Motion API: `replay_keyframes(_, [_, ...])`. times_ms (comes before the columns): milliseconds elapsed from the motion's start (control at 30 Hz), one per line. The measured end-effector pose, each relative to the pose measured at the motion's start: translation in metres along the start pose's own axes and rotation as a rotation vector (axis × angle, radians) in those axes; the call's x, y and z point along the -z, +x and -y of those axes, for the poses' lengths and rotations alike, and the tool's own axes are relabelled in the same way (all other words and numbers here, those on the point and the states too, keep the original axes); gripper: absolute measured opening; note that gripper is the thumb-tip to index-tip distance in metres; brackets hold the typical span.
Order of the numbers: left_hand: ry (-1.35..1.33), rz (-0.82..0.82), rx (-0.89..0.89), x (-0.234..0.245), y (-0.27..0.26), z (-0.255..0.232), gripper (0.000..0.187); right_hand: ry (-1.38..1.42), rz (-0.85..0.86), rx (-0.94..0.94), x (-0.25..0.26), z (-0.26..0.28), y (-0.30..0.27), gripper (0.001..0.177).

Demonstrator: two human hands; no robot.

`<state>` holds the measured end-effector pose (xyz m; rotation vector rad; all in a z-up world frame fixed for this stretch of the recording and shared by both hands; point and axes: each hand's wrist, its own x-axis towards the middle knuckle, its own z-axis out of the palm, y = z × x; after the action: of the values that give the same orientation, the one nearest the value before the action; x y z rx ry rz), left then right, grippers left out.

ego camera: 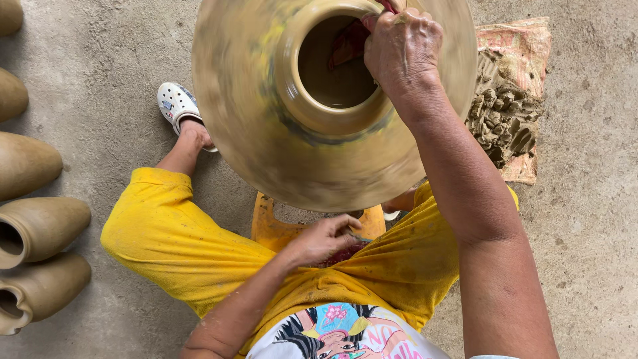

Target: The person shapes a lump of clay on a spinning pottery wheel, using their hands and a small wooden tool to form the neck and rim of a vessel, then uses a wire to separate the finished pot from the wheel.

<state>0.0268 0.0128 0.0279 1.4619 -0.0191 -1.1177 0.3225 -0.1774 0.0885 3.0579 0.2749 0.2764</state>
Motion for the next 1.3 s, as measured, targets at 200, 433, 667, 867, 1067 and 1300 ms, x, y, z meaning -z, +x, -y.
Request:
replay_keyframes(200, [0.280, -0.494, -0.424, 0.120, -0.014, -0.079, 0.026, -0.007, -0.122, 0.021, 0.000, 0.001, -0.001, 0.030])
replay_keyframes(433, [-0.679, -1.095, -0.410, 0.201, 0.004, -0.006, 0.073, 0.017, -0.109, 0.022, 0.000, -0.002, -0.003, 0.026])
replay_keyframes(667, [-0.465, -0.158, 0.095, -0.028, 0.010, 0.098, 0.059, -0.085, 0.091, -0.015, -0.003, -0.002, -0.002, 0.030])
replay_keyframes(867, [-0.178, -0.058, -0.130, -0.025, -0.006, 0.032, 0.048, -0.209, 0.000, 0.022, 0.021, 0.014, -0.012, 0.031])
replay_keyframes(1067, [0.050, -0.405, -0.535, 0.028, -0.053, -0.089, 0.040, -0.034, -0.279, 0.031, 0.099, -0.018, -0.050, 0.044])
replay_keyframes(1300, [-0.144, -0.546, -0.795, 0.057, -0.106, -0.109, 0.039, 0.383, -0.446, -0.147, 0.206, -0.112, -0.165, 0.030])
